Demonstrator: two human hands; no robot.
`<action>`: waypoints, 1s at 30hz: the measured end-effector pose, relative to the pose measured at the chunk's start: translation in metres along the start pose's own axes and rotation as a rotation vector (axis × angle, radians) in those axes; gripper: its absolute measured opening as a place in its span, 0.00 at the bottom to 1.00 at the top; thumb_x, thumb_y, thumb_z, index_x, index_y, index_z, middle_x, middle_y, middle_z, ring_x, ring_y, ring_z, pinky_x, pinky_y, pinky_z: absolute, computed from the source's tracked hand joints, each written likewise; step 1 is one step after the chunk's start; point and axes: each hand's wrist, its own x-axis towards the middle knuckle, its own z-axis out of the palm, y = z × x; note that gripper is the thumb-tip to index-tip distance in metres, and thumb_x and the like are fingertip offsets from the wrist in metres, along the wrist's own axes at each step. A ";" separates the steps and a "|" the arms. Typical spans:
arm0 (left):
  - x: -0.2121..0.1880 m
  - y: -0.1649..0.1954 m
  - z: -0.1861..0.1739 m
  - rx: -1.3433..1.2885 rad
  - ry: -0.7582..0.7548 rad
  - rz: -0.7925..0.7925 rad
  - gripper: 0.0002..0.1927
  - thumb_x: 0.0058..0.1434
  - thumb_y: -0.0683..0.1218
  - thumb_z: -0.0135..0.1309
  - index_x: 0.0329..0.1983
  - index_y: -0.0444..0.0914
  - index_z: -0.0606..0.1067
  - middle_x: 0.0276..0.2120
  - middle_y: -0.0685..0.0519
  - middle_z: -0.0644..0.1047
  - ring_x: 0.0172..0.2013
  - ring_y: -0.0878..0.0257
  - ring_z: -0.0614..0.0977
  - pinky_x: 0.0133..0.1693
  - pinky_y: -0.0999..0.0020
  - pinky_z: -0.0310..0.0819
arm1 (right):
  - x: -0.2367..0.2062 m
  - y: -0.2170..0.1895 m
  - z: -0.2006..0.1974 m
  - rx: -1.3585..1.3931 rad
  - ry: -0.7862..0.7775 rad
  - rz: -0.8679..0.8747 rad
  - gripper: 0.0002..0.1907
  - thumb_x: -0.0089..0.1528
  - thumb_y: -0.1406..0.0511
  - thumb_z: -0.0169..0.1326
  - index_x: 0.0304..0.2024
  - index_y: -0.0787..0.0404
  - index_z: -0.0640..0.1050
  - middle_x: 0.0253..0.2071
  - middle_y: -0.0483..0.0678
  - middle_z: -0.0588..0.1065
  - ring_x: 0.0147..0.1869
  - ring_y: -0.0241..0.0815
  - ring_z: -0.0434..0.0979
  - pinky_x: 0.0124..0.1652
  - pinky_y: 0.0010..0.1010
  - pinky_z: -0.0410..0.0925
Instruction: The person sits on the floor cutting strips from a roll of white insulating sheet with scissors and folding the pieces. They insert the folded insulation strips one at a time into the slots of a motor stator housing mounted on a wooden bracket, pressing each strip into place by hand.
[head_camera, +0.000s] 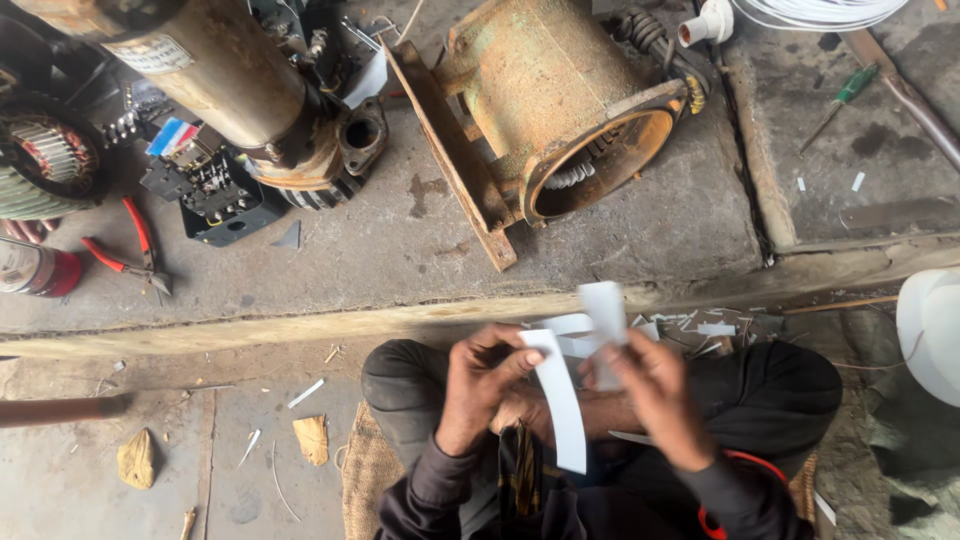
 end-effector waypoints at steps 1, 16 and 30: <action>0.001 -0.003 0.003 0.002 0.011 -0.020 0.15 0.61 0.37 0.65 0.50 0.30 0.78 0.37 0.53 0.83 0.41 0.68 0.82 0.48 0.71 0.78 | -0.002 0.005 0.007 -0.036 -0.064 0.069 0.16 0.66 0.62 0.51 0.51 0.67 0.78 0.34 0.46 0.82 0.37 0.34 0.81 0.40 0.26 0.75; 0.004 -0.013 0.021 0.232 0.074 -0.099 0.12 0.61 0.45 0.66 0.42 0.32 0.81 0.34 0.56 0.84 0.38 0.69 0.82 0.43 0.73 0.76 | -0.023 0.025 0.010 -0.232 -0.140 0.063 0.22 0.72 0.56 0.44 0.51 0.65 0.81 0.30 0.44 0.79 0.32 0.30 0.77 0.32 0.21 0.71; 0.007 -0.024 0.026 0.142 0.006 -0.183 0.14 0.62 0.49 0.65 0.39 0.32 0.80 0.32 0.54 0.83 0.31 0.73 0.80 0.34 0.75 0.75 | -0.020 0.009 0.012 -0.222 -0.026 0.181 0.16 0.65 0.61 0.53 0.42 0.70 0.81 0.30 0.54 0.86 0.33 0.38 0.87 0.33 0.25 0.77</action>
